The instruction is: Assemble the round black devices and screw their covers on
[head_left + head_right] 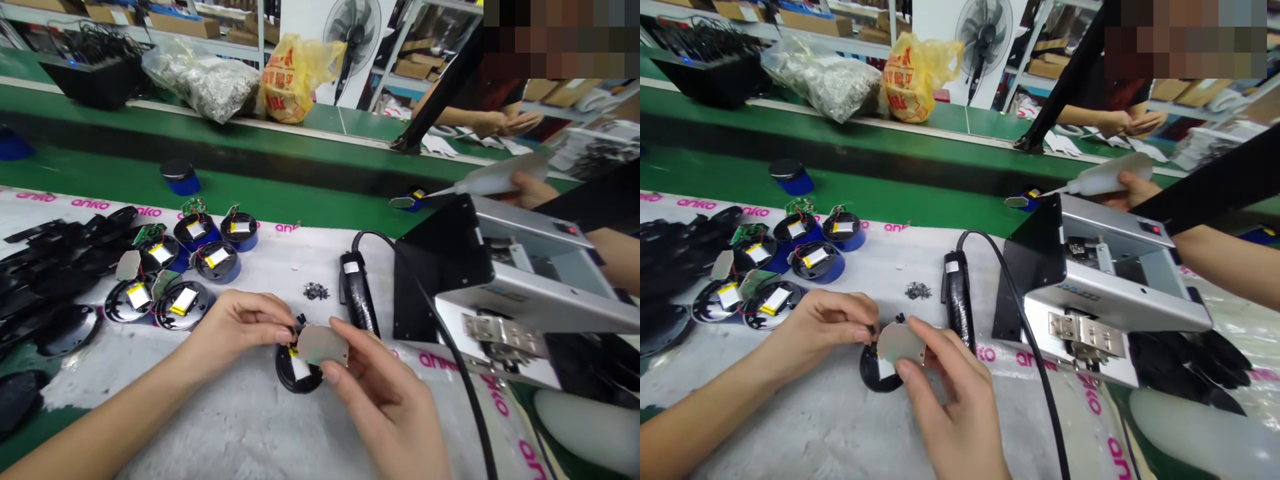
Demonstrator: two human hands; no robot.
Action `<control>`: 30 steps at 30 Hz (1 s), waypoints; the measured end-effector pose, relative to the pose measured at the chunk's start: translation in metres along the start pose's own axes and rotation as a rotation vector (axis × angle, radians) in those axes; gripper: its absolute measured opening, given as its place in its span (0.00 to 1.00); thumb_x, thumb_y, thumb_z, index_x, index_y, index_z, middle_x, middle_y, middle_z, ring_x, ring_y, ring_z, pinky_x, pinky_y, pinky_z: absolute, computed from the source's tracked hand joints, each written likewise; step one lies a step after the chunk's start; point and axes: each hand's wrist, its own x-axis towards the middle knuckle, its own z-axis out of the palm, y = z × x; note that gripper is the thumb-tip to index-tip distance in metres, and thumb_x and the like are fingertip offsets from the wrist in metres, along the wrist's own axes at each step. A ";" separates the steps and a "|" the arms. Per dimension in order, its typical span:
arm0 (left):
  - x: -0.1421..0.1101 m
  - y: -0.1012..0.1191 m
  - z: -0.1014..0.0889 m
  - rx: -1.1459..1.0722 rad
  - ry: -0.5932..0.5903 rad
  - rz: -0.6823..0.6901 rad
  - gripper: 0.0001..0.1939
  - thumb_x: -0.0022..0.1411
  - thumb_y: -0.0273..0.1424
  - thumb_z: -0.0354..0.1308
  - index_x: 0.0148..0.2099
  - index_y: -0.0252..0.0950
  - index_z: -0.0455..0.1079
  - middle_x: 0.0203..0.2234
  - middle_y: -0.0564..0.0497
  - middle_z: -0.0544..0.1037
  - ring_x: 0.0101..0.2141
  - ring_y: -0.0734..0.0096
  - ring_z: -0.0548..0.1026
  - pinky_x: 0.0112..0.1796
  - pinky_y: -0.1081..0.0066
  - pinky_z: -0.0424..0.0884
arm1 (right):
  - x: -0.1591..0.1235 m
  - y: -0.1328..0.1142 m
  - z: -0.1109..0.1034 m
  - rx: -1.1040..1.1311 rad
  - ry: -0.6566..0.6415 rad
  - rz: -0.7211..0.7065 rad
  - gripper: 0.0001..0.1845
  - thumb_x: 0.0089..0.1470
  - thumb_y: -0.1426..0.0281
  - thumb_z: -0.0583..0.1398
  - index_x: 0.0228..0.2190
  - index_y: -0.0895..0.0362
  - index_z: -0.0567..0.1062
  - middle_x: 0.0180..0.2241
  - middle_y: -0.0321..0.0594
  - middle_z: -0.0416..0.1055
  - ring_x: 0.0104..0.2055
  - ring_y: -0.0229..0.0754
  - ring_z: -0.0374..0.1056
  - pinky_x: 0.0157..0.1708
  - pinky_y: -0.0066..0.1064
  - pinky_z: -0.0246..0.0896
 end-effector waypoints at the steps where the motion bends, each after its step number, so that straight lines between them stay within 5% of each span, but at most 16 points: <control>1: 0.000 0.001 0.000 -0.002 -0.009 -0.006 0.04 0.52 0.24 0.71 0.32 0.38 0.83 0.29 0.52 0.82 0.28 0.74 0.79 0.33 0.75 0.77 | 0.000 0.000 0.001 0.010 0.011 0.008 0.21 0.56 0.73 0.64 0.49 0.41 0.77 0.39 0.34 0.78 0.33 0.36 0.74 0.32 0.23 0.74; 30: 0.003 0.002 0.000 -0.017 -0.038 -0.096 0.08 0.55 0.22 0.67 0.34 0.41 0.84 0.28 0.53 0.83 0.28 0.75 0.79 0.32 0.76 0.75 | -0.002 0.003 0.006 -0.065 -0.016 -0.091 0.24 0.57 0.75 0.63 0.53 0.43 0.74 0.40 0.34 0.76 0.34 0.36 0.72 0.34 0.25 0.74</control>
